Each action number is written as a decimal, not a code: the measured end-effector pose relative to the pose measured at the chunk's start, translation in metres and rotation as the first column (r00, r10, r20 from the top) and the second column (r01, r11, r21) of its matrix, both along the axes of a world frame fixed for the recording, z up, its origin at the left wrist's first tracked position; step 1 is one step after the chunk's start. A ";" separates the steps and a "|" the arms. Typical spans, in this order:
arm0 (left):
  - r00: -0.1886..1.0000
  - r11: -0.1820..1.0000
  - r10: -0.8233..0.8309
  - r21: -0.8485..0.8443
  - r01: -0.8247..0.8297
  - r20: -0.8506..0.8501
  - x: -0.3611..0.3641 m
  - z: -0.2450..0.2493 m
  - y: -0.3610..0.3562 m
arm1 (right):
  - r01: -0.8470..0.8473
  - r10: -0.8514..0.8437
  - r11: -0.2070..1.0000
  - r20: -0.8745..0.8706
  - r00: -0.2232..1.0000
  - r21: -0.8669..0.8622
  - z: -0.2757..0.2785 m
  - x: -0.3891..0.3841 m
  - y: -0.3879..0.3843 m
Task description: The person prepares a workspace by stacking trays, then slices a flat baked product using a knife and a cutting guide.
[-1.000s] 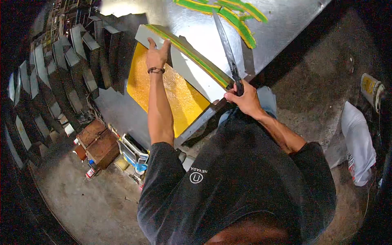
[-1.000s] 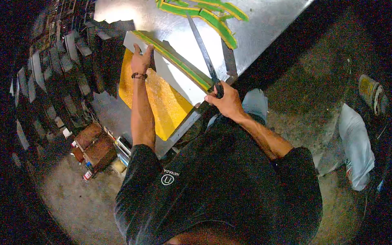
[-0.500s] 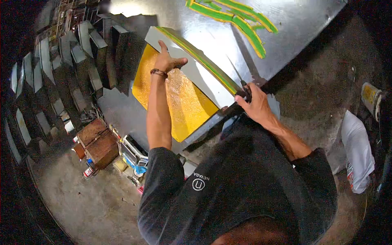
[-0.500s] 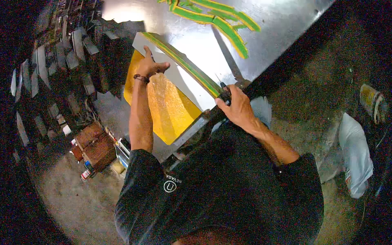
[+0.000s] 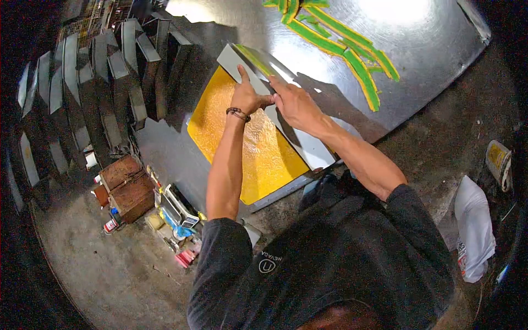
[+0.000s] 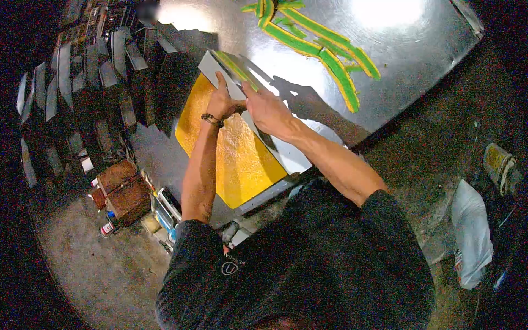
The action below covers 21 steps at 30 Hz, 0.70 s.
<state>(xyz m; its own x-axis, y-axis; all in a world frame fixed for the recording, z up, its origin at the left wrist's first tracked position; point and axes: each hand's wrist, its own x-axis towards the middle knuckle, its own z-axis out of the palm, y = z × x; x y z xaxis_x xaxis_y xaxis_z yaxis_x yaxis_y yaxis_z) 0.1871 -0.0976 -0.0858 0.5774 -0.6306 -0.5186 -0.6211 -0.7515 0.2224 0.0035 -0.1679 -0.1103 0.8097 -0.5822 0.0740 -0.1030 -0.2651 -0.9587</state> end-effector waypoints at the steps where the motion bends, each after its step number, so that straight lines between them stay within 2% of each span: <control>1: 0.999 1.000 0.027 0.007 -0.026 -0.023 -0.001 0.002 -0.001 | -0.017 0.017 1.000 -0.024 1.000 -0.006 -0.004 0.003 0.000; 3: 0.997 0.998 0.058 0.019 -0.057 -0.052 0.001 -0.003 0.004 | -0.039 0.039 0.999 -0.054 0.998 -0.007 -0.002 0.006 0.000; 6: 0.998 0.997 0.027 -0.077 -0.031 -0.058 0.002 -0.007 0.005 | -0.040 0.043 0.998 -0.059 0.997 0.045 -0.003 0.011 -0.003; 8: 0.999 1.000 -0.006 -0.019 0.007 0.034 0.001 -0.009 0.005 | -0.041 0.043 0.999 -0.055 0.998 0.030 -0.005 0.016 -0.004; 12: 0.999 0.998 -0.001 -0.063 0.003 0.032 -0.001 -0.006 0.005 | -0.033 0.033 0.999 -0.097 0.995 -0.006 0.002 0.018 -0.007; 14: 0.997 0.997 0.071 0.017 -0.070 -0.032 -0.002 -0.003 0.002 | -0.075 0.083 0.995 -0.160 0.984 0.061 0.001 0.025 -0.009; 21: 0.998 0.998 0.057 -0.016 -0.057 0.000 -0.005 0.002 0.000 | -0.060 0.062 0.998 -0.092 0.994 0.020 0.010 0.014 -0.014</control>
